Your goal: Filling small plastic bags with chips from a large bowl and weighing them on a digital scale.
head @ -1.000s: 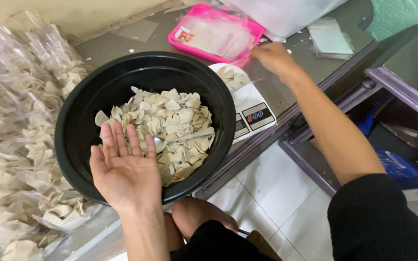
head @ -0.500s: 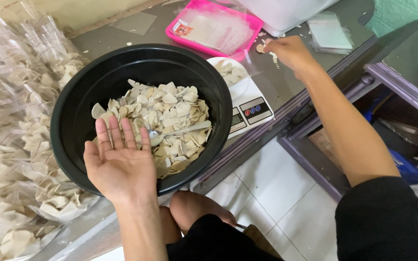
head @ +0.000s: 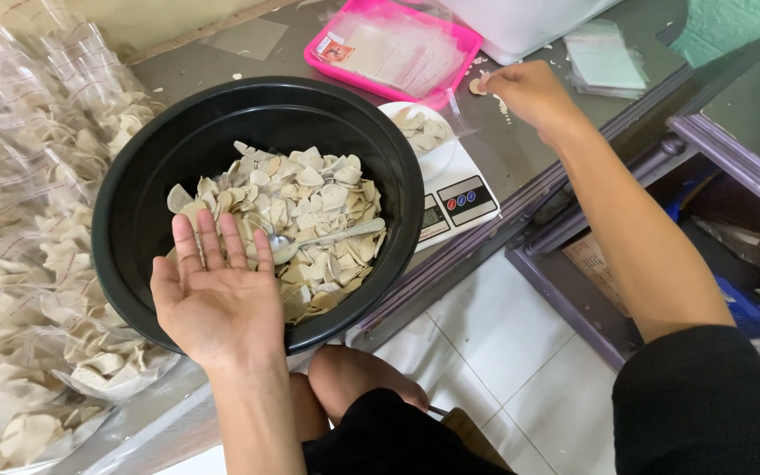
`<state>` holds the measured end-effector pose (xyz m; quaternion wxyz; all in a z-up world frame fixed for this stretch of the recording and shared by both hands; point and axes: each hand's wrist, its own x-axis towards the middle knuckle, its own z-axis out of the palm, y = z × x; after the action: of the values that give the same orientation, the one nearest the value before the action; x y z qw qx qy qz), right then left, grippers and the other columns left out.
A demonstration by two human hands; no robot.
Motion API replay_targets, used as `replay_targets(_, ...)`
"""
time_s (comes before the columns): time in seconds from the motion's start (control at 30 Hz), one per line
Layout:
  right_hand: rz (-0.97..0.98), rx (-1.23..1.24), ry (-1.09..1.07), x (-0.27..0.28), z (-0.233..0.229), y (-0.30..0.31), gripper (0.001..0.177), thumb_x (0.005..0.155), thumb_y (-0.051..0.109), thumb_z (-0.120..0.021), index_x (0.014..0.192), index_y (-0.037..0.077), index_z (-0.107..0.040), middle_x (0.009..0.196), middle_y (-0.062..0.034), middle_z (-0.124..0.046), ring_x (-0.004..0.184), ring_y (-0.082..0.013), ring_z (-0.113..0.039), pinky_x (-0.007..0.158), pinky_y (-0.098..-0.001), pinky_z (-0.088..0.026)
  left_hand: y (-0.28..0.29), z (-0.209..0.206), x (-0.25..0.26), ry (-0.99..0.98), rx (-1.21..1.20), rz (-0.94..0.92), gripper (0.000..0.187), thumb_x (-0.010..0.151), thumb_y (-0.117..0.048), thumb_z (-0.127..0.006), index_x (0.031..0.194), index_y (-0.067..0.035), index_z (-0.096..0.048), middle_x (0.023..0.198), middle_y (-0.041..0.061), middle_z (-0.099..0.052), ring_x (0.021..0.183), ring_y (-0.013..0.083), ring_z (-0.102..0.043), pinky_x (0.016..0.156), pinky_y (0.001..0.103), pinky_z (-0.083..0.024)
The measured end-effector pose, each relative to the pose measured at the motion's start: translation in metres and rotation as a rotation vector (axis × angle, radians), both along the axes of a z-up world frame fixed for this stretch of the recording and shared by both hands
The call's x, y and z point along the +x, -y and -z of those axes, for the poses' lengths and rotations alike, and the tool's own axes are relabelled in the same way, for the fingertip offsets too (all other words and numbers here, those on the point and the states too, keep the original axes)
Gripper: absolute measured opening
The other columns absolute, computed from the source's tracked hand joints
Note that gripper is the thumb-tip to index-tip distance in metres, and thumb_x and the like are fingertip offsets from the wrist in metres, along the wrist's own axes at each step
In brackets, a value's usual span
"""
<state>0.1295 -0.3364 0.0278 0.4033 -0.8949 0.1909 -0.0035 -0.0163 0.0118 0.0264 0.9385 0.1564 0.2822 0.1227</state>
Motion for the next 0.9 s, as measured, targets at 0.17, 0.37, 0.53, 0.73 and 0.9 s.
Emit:
replay_targets(0.17,-0.036,0.006,0.017,0.004,-0.001,-0.008,0.025,0.097,0.038,-0.063,0.108,0.02,-0.076,0.137,-0.0013,-0.067,0.135,-0.0208,-0.054,0.112,-0.0415,-0.039,0.001,-0.003,-0.001,-0.005,-0.004,-0.001,0.053,0.091,-0.037,-0.045,0.138,-0.017,-0.06,0.144,0.003,-0.063,0.141,0.0202,-0.057,0.113,0.041,-0.044)
replay_targets(0.37,-0.047,-0.01,0.001,0.007,0.006,-0.009,0.027,0.099,0.031,-0.058,0.114,0.018,-0.075,0.139,-0.0007,-0.066,0.132,-0.0203,-0.058,0.112,-0.0421,-0.043,0.002,-0.006,-0.002,-0.016,-0.011,-0.005,0.048,0.093,-0.036,-0.045,0.133,-0.017,-0.062,0.141,0.002,-0.064,0.138,0.0205,-0.058,0.113,0.041,-0.044)
replay_targets(0.53,-0.044,-0.035,-0.029,0.004,0.007,-0.017,0.027,0.101,0.034,-0.058,0.116,0.016,-0.072,0.145,-0.0062,-0.06,0.136,-0.0251,-0.054,0.117,-0.0499,-0.036,0.002,-0.004,-0.001,-0.006,0.001,0.004,0.053,0.092,-0.037,-0.043,0.139,-0.017,-0.06,0.144,0.003,-0.062,0.139,0.0199,-0.057,0.115,0.042,-0.043)
replay_targets(0.73,-0.038,-0.074,-0.049,0.026,0.036,-0.01,0.035,0.1,0.048,-0.059,0.094,0.014,-0.064,0.14,-0.0064,-0.062,0.119,-0.0246,-0.059,0.1,-0.0394,-0.041,0.005,-0.01,-0.001,-0.002,0.006,-0.009,0.05,0.097,-0.037,-0.038,0.136,-0.016,-0.059,0.144,0.005,-0.062,0.14,0.0214,-0.056,0.116,0.042,-0.04)
replay_targets(0.9,-0.046,-0.036,-0.1,0.032,0.049,-0.018,0.054,0.093,0.057,-0.057,0.127,0.016,-0.071,0.159,-0.0072,-0.045,0.141,-0.0288,-0.047,0.112,-0.0433,-0.037,0.005,0.008,0.005,0.03,-0.014,-0.026,0.039,0.1,-0.038,-0.04,0.124,-0.016,-0.062,0.133,0.005,-0.066,0.131,0.0215,-0.059,0.112,0.041,-0.042)
